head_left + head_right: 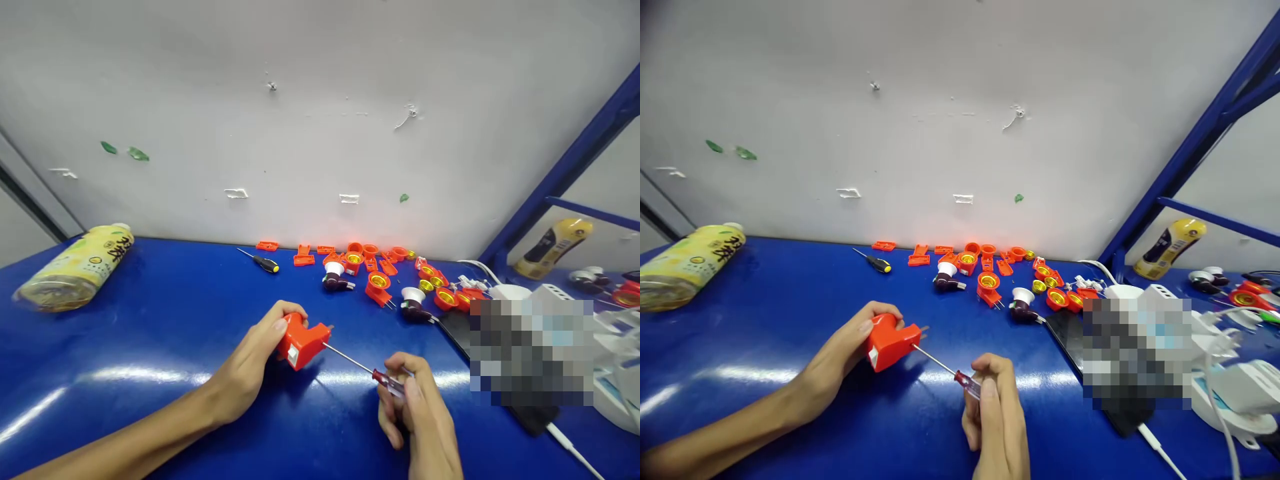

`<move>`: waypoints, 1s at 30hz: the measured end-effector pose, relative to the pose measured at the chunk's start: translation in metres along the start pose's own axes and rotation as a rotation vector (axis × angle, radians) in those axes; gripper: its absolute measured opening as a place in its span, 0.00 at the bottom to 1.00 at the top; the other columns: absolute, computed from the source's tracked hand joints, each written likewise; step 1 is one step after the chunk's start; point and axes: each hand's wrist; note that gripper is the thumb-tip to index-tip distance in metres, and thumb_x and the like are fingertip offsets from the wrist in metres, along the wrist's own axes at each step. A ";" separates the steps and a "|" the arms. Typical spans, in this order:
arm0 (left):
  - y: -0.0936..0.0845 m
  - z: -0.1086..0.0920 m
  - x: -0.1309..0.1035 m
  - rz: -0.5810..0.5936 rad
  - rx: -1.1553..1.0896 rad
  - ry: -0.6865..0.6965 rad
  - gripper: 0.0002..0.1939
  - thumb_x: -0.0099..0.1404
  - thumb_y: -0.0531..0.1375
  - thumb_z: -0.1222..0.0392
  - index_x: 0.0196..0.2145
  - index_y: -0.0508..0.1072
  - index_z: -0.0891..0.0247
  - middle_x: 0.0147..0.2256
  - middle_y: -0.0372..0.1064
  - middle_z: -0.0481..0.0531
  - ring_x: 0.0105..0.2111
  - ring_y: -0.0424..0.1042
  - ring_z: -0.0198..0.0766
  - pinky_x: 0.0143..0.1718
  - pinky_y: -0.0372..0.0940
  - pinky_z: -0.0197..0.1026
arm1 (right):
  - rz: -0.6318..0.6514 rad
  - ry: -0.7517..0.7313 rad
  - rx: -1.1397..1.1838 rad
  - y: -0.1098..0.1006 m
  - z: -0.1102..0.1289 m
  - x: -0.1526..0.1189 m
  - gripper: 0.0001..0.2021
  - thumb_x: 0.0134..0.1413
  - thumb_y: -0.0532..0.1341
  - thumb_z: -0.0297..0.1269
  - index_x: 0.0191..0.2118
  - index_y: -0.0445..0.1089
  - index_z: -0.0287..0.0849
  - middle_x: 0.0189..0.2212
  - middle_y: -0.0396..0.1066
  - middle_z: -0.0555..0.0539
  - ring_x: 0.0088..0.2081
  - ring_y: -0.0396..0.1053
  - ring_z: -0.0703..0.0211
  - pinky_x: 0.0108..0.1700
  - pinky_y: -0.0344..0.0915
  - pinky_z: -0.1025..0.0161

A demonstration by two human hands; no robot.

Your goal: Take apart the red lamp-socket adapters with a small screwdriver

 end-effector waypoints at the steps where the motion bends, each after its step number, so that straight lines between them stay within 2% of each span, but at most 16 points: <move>1: 0.000 -0.001 0.000 -0.003 -0.009 -0.012 0.23 0.76 0.45 0.38 0.46 0.69 0.57 0.36 0.67 0.49 0.33 0.66 0.41 0.36 0.63 0.40 | 0.004 -0.037 0.044 0.003 0.000 0.001 0.20 0.68 0.50 0.61 0.45 0.62 0.48 0.24 0.57 0.58 0.18 0.49 0.70 0.25 0.43 0.67; 4: 0.001 -0.002 0.000 0.002 -0.065 -0.069 0.23 0.75 0.46 0.36 0.47 0.69 0.56 0.37 0.67 0.48 0.33 0.65 0.40 0.35 0.63 0.39 | 0.022 -0.161 0.113 0.010 0.000 0.002 0.20 0.66 0.52 0.62 0.42 0.57 0.49 0.29 0.58 0.58 0.18 0.50 0.72 0.24 0.44 0.69; 7: -0.001 0.003 0.002 0.014 -0.098 -0.099 0.25 0.74 0.47 0.34 0.47 0.70 0.55 0.37 0.68 0.48 0.31 0.63 0.40 0.33 0.64 0.39 | -0.008 -0.239 0.066 0.012 -0.003 0.002 0.21 0.66 0.53 0.62 0.40 0.59 0.48 0.32 0.62 0.55 0.20 0.55 0.71 0.24 0.47 0.69; 10: -0.002 0.007 0.004 0.037 -0.095 -0.088 0.26 0.72 0.48 0.32 0.46 0.71 0.55 0.39 0.70 0.50 0.33 0.66 0.41 0.32 0.66 0.39 | -0.084 -0.311 -0.088 0.010 -0.009 -0.002 0.19 0.70 0.52 0.57 0.42 0.65 0.46 0.30 0.68 0.53 0.20 0.56 0.70 0.24 0.50 0.68; 13: 0.001 0.004 0.002 0.022 -0.085 -0.089 0.26 0.72 0.49 0.31 0.45 0.72 0.54 0.38 0.70 0.48 0.33 0.67 0.40 0.32 0.66 0.38 | -0.168 -0.370 -0.320 0.005 -0.014 -0.008 0.21 0.70 0.52 0.57 0.39 0.70 0.45 0.23 0.71 0.51 0.18 0.55 0.67 0.23 0.51 0.66; 16: 0.004 -0.003 -0.002 0.016 -0.057 -0.117 0.27 0.72 0.48 0.31 0.45 0.71 0.54 0.36 0.71 0.47 0.32 0.66 0.40 0.34 0.65 0.38 | -0.151 -0.287 -0.385 -0.001 -0.013 -0.011 0.26 0.69 0.51 0.60 0.28 0.68 0.45 0.17 0.67 0.51 0.16 0.51 0.66 0.20 0.47 0.64; 18: 0.005 -0.007 -0.004 0.032 -0.042 -0.106 0.27 0.73 0.47 0.31 0.47 0.71 0.54 0.36 0.72 0.48 0.34 0.68 0.41 0.37 0.65 0.39 | -0.100 -0.189 -0.352 -0.003 -0.008 -0.010 0.29 0.69 0.49 0.61 0.23 0.63 0.46 0.14 0.63 0.51 0.16 0.51 0.66 0.20 0.44 0.64; 20: 0.006 -0.008 -0.005 0.032 -0.026 -0.057 0.28 0.73 0.47 0.31 0.48 0.72 0.55 0.37 0.72 0.48 0.36 0.69 0.41 0.39 0.65 0.39 | -0.051 -0.125 -0.310 -0.003 -0.001 -0.008 0.32 0.67 0.49 0.65 0.19 0.57 0.47 0.11 0.57 0.52 0.16 0.50 0.66 0.21 0.46 0.64; 22: 0.005 -0.007 -0.005 0.025 -0.008 -0.015 0.27 0.73 0.48 0.31 0.48 0.72 0.55 0.38 0.72 0.48 0.36 0.69 0.40 0.39 0.65 0.38 | 0.003 -0.052 -0.230 -0.002 0.006 -0.005 0.33 0.62 0.51 0.69 0.17 0.51 0.48 0.10 0.52 0.54 0.15 0.46 0.69 0.21 0.46 0.64; 25: 0.007 -0.005 -0.006 0.012 -0.030 0.018 0.26 0.74 0.48 0.32 0.47 0.72 0.55 0.38 0.72 0.49 0.37 0.70 0.41 0.39 0.66 0.38 | 0.088 0.111 -0.047 -0.002 0.013 -0.003 0.34 0.55 0.56 0.72 0.17 0.49 0.48 0.09 0.49 0.57 0.14 0.41 0.73 0.20 0.39 0.66; 27: 0.008 -0.004 -0.007 -0.008 -0.042 0.043 0.26 0.74 0.47 0.33 0.48 0.70 0.55 0.39 0.71 0.50 0.38 0.70 0.41 0.41 0.66 0.38 | 0.118 0.186 0.038 -0.001 0.014 -0.001 0.34 0.54 0.58 0.71 0.16 0.48 0.48 0.09 0.47 0.58 0.14 0.39 0.74 0.19 0.37 0.67; 30: 0.010 0.000 -0.009 -0.033 0.022 0.099 0.25 0.75 0.46 0.35 0.51 0.69 0.55 0.40 0.72 0.49 0.35 0.69 0.41 0.40 0.65 0.38 | 0.134 0.234 0.090 -0.003 0.015 0.001 0.34 0.54 0.58 0.70 0.16 0.46 0.48 0.08 0.47 0.58 0.13 0.37 0.75 0.18 0.36 0.68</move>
Point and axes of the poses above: each hand's wrist, its own x-axis towards the middle knuckle, its own y-axis out of the palm, z = x × y
